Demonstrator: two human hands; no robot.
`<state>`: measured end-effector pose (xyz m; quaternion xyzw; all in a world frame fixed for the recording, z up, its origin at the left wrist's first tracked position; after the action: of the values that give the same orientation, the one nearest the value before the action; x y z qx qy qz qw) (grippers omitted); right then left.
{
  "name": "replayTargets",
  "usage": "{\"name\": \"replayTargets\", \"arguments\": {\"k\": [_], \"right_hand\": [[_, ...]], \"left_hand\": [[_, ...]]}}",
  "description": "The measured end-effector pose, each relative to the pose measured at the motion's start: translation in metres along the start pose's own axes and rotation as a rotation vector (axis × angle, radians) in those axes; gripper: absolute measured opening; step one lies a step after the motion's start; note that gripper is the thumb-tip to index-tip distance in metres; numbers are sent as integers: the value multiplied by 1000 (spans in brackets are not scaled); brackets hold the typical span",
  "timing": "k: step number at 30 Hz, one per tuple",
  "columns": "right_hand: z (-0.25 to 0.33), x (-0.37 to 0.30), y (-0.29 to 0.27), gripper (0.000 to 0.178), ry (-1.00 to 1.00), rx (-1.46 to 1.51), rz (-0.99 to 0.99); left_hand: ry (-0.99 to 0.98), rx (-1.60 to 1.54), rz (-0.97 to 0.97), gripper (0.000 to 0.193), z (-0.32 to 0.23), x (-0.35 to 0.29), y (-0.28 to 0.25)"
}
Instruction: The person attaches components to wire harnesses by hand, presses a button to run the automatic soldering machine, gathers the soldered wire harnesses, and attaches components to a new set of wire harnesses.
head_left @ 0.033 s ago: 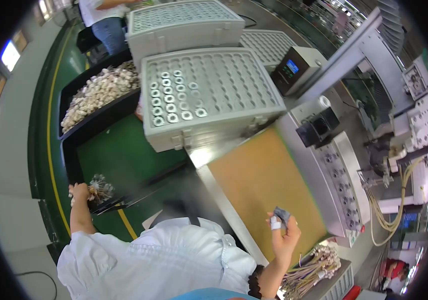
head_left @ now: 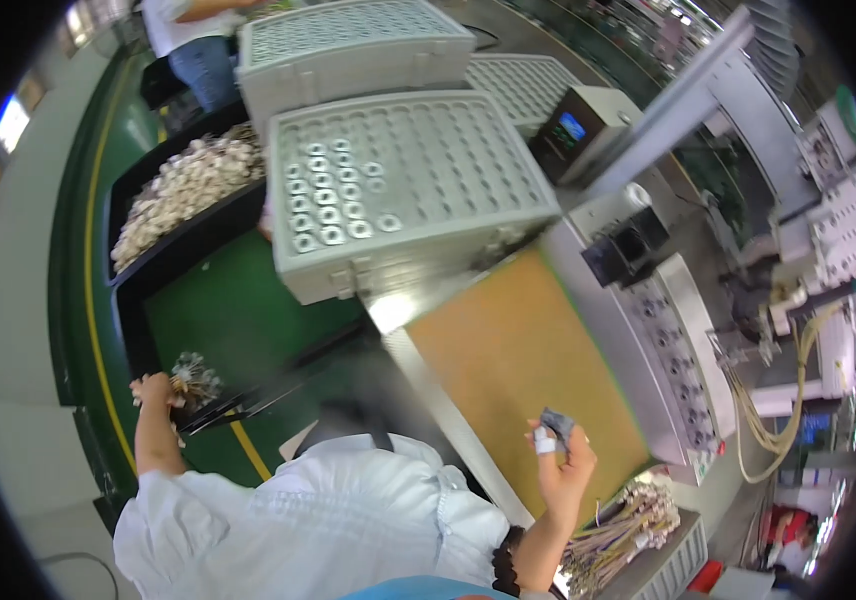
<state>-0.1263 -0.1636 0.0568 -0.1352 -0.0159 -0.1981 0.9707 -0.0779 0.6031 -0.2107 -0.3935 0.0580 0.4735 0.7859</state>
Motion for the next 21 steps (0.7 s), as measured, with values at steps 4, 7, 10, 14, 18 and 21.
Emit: {"name": "replayTargets", "arguments": {"k": [4, 7, 10, 14, 18, 21], "right_hand": [[2, -3, -7, 18, -59, -126, -13], [0, -11, -20, 23, -102, -241, -33], [-11, -36, -54, 28, -79, -285, -137], [-20, -104, -170, 34, -35, -611, -573], [-73, -189, -313, 38, 438, -936, -1041], [-136, -214, -361, 46, 830, -1094, -1005]], "left_hand": [[373, -91, -220, 99, -28, -42, -140], [1233, -862, -457, 50, -84, -185, -281], [1799, -510, -667, 50, -146, -371, -333], [2013, -237, -978, 52, -222, -527, -345], [2115, 120, -953, 64, -282, -561, -316], [2054, 232, -953, 65, -298, -558, -316]]}}
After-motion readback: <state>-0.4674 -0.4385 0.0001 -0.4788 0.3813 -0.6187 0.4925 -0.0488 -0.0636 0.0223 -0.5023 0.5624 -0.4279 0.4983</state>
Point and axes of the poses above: each hand's wrist, its own x-axis towards the middle knuckle, its own y-axis out of the palm, z = x × y, the point moved 9 cm from there along x, towards the middle knuckle, and after that the axes turned 9 degrees about x, right-handed, at the moved point
